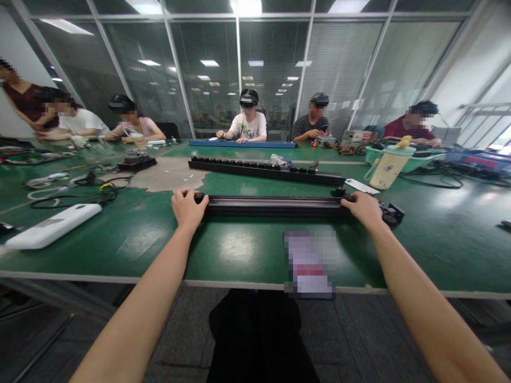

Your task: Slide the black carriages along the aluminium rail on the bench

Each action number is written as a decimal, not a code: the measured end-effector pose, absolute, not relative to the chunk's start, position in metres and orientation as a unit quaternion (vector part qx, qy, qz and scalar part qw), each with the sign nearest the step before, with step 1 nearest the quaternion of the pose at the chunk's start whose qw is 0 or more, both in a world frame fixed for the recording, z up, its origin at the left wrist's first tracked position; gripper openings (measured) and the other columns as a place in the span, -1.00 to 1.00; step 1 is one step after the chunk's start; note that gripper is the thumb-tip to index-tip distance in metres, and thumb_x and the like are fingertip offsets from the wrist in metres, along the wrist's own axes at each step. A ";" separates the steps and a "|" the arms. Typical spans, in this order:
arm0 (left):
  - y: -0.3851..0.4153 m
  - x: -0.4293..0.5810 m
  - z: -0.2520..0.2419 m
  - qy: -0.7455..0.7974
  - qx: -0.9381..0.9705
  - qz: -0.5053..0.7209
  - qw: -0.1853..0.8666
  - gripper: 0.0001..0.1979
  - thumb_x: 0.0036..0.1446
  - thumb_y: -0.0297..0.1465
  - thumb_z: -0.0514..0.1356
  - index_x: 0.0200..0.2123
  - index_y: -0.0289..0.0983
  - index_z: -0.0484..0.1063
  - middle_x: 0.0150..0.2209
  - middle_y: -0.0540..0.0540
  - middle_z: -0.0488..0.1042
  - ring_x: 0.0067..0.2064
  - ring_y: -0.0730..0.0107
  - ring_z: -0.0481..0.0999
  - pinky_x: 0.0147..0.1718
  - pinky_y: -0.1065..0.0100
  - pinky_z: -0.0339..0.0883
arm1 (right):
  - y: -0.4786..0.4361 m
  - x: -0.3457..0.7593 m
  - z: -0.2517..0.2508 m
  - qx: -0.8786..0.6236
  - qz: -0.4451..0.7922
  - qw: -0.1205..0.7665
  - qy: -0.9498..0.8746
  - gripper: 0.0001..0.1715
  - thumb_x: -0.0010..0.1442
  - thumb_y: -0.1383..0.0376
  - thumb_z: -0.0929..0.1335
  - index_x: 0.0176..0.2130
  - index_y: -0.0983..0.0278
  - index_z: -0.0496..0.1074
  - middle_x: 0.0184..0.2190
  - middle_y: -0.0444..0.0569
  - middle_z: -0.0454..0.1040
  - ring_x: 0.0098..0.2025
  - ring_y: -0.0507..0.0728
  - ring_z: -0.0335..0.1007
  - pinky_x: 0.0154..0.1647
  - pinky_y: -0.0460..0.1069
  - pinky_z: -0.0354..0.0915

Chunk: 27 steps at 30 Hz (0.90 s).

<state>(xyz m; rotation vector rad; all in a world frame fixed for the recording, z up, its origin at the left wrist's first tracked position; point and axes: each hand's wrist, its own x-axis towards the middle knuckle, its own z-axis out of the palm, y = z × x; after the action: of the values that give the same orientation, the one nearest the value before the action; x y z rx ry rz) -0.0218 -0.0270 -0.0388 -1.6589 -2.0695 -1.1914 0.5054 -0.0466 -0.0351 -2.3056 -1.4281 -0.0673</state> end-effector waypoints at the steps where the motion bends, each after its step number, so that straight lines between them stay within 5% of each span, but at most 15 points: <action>1: -0.027 -0.022 -0.039 -0.707 -0.567 -0.407 0.116 -0.70 0.14 -0.17 0.26 -0.15 -0.22 0.58 0.05 -0.28 0.35 0.16 -0.12 0.30 0.25 0.00 0.21 | -0.047 0.506 -0.035 -0.831 -0.024 0.213 -0.513 -0.46 0.25 0.01 0.36 0.08 0.25 0.57 0.02 0.24 0.57 0.09 0.39 0.46 0.02 0.19 0.37; 27: -0.026 -0.021 -0.038 -0.714 -0.565 -0.397 0.117 -0.69 0.16 -0.17 0.26 -0.13 -0.24 0.58 0.06 -0.28 0.36 0.17 -0.12 0.30 0.24 0.00 0.22 | -0.048 0.516 -0.038 -0.845 -0.043 0.201 -0.494 -0.42 0.28 0.02 0.34 0.13 0.31 0.54 0.12 0.33 0.46 0.15 0.48 0.34 0.03 0.24 0.35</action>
<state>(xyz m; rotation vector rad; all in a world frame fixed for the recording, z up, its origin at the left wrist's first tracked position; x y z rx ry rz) -0.0211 -0.0265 -0.0385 -1.6540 -2.0897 -1.1610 0.5164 -0.0484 -0.0382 -2.3600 -1.3788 -0.1210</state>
